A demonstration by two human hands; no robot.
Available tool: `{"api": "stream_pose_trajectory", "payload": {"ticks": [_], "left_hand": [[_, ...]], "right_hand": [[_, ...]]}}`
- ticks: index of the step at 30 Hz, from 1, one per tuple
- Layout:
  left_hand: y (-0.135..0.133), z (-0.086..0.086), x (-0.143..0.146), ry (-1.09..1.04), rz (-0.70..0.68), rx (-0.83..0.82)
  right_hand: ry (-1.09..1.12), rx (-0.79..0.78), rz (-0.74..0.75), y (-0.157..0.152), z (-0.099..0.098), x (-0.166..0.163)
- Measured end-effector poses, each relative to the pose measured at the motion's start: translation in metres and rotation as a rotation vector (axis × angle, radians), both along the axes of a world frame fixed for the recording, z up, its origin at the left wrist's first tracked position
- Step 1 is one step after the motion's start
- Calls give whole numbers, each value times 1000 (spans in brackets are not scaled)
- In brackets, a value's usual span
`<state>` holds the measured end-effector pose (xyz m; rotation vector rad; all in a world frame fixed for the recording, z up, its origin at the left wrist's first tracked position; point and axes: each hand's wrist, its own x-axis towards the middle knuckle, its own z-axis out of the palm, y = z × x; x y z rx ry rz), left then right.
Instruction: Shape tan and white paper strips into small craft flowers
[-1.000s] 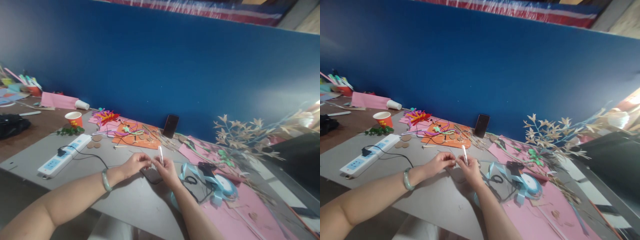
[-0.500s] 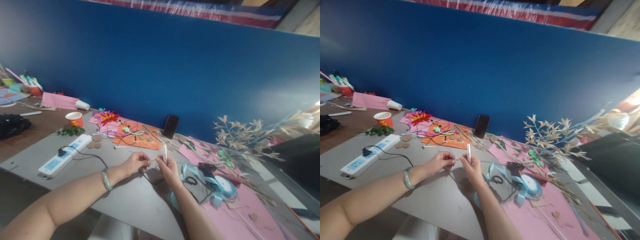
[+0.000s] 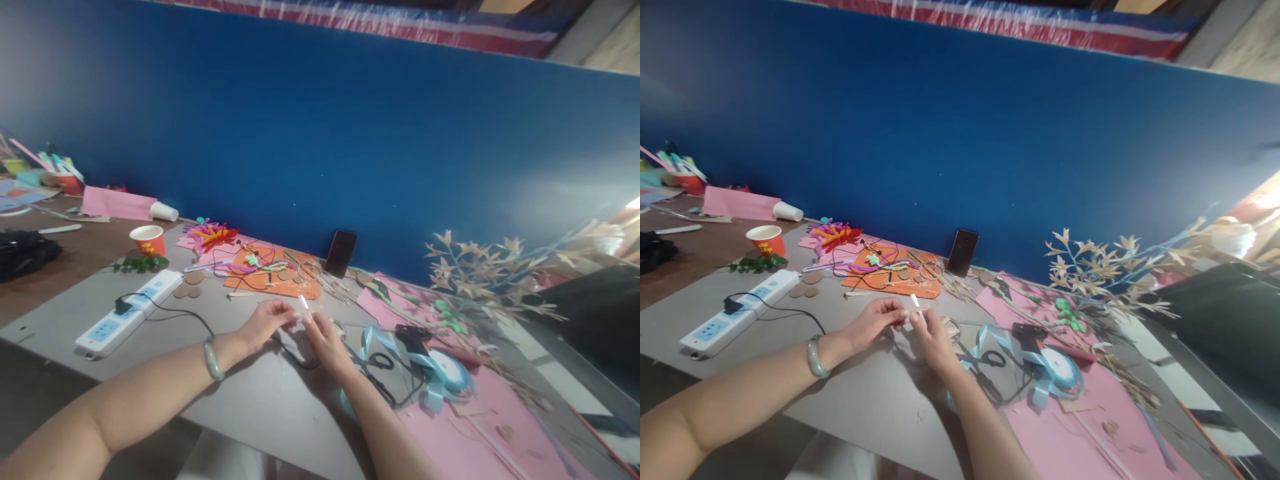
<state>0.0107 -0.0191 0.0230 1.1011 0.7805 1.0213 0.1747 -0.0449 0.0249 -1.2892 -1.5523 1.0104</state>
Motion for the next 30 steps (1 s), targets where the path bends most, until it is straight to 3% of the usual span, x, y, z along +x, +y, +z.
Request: {"api": "stream_pose_trajectory", "payload": {"ticks": [6, 17, 23, 30], "left_hand": [[-5, -2, 1, 86, 12, 41], [-7, 4, 1, 34, -76, 14], [-10, 9, 3, 61, 9, 28], [-9, 9, 3, 46, -23, 30]], "right_hand": [[-66, -1, 8, -2, -1, -4], [-67, -78, 151, -2, 3, -2], [-119, -45, 45, -4, 4, -6], [10, -228, 78, -7, 8, -6]]}}
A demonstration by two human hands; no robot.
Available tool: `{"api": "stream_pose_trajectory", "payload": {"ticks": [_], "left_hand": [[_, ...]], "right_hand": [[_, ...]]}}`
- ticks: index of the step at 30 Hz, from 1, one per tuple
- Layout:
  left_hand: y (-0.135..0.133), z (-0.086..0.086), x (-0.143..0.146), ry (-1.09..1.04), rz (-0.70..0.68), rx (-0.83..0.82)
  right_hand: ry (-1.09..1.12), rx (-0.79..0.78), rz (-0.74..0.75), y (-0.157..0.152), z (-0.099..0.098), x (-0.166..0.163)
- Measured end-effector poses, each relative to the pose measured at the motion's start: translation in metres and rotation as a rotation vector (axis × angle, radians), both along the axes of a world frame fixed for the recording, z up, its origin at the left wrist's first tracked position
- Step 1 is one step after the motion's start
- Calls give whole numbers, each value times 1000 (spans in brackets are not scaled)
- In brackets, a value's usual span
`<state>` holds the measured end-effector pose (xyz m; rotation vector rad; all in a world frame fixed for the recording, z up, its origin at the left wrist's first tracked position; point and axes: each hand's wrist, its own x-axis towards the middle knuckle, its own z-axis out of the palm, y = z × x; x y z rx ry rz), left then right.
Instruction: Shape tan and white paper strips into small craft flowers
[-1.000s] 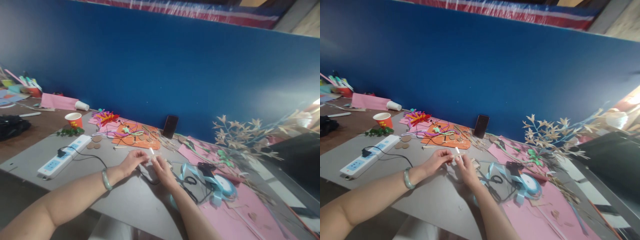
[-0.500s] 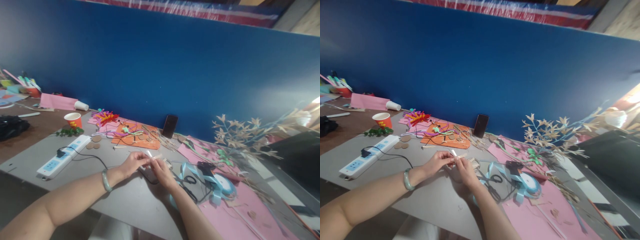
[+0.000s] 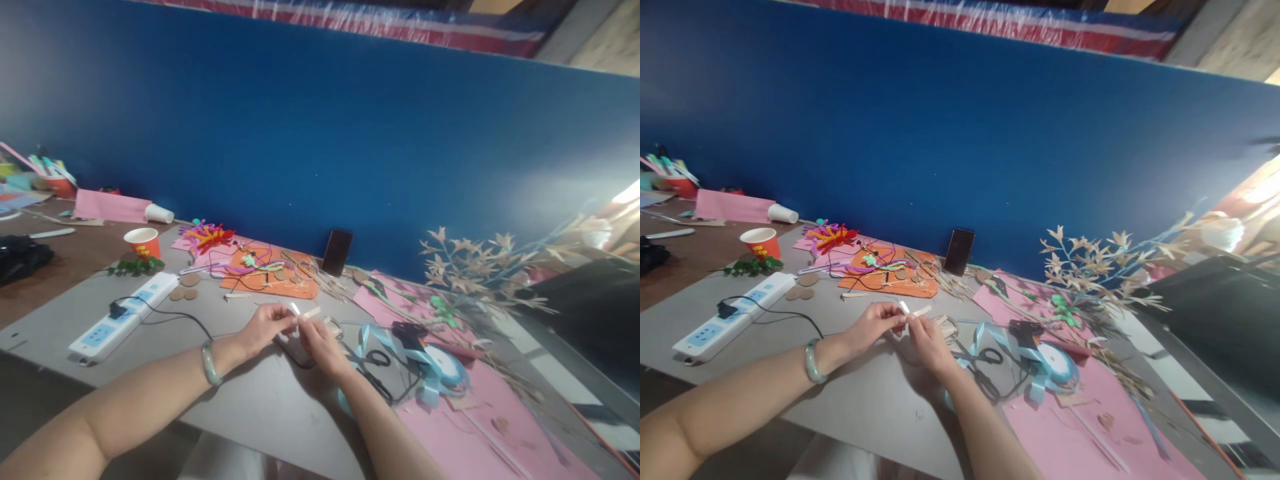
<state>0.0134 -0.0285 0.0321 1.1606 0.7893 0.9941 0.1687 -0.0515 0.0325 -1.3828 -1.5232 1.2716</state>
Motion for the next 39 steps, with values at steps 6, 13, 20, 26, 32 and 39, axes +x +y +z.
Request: {"api": "stream_pose_trajectory", "payload": {"ticks": [6, 13, 20, 26, 32, 39], "left_hand": [[5, -1, -3, 0, -62, 47], [12, -3, -7, 1, -94, 47], [19, -8, -10, -43, -74, 20], [21, -15, -6, -129, 18, -94], [8, -11, -2, -43, -32, -56], [5, -10, 0, 12, 11, 46]], "right_hand": [[407, -346, 11, -3, 3, -5], [674, -587, 24, 0, 3, -2], [853, -518, 36, 2, 16, 16], [687, -254, -207, 10, 8, 19], [137, -10, -30, -2, -3, -7], [15, 17, -45, -4, -1, -9]]}}
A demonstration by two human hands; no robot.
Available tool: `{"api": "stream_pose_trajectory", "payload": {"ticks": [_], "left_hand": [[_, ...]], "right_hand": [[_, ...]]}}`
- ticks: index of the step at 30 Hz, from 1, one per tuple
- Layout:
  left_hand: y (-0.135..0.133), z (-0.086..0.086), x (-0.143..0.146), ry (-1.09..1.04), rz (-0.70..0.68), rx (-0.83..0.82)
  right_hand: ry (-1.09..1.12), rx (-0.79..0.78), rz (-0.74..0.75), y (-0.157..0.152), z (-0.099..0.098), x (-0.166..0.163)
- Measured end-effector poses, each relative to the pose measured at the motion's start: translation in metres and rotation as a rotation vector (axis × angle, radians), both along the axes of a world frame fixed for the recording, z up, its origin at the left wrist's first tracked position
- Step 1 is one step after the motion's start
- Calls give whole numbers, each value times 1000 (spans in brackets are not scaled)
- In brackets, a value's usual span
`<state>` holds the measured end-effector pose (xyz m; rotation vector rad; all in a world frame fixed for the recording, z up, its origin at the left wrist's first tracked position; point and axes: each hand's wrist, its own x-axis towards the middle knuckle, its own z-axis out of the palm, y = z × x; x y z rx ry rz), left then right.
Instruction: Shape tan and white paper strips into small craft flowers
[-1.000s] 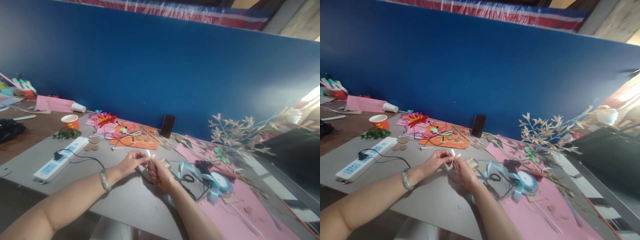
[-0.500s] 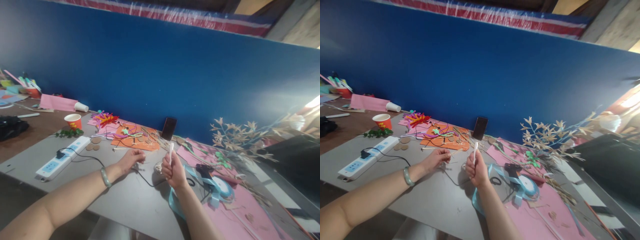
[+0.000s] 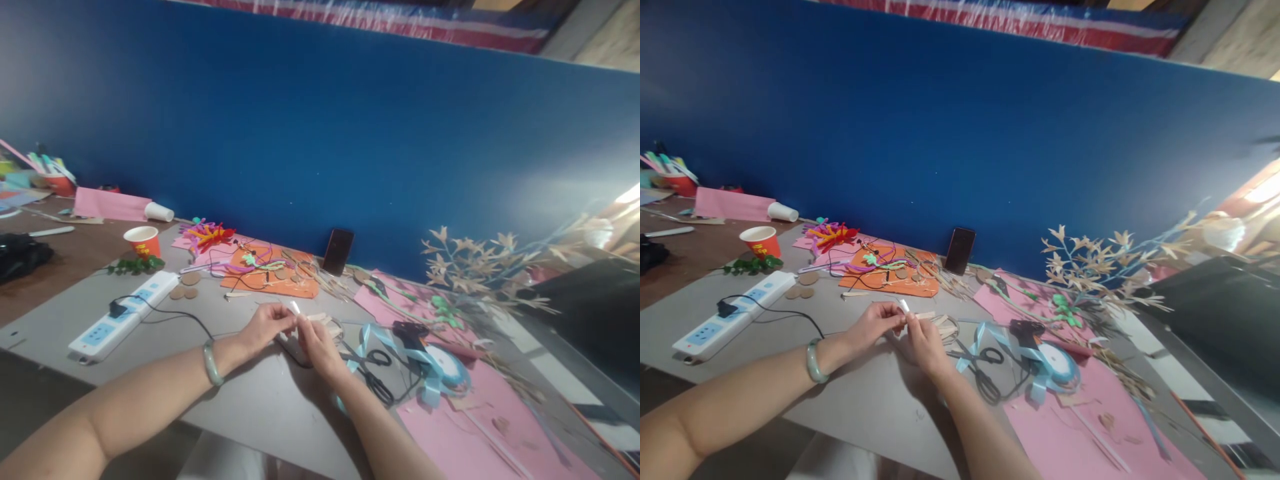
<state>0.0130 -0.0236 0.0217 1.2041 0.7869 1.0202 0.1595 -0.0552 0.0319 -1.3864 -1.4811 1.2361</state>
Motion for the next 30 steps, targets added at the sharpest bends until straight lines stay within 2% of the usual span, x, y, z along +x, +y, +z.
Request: {"api": "stream_pose_trajectory", "payload": {"ticks": [3, 10, 13, 18, 23, 27, 30], "left_hand": [[-1, 1, 0, 2, -19, -12], [4, 6, -4, -4, -77, 6], [4, 10, -6, -23, -72, -2], [4, 15, -7, -15, -63, 8], [9, 8, -7, -51, -23, -11], [9, 7, -6, -76, 17, -49], [6, 7, -5, -55, 11, -49]], "right_hand": [[126, -117, 3, -1, 0, 0], [603, -482, 42, -1, 9, 3], [723, -549, 72, 1, 10, 9], [849, -515, 88, 3, 8, 17], [902, -313, -48, 4, 10, 18], [669, -213, -156, 6, 5, 14], [458, -213, -38, 5, -4, 8]]}}
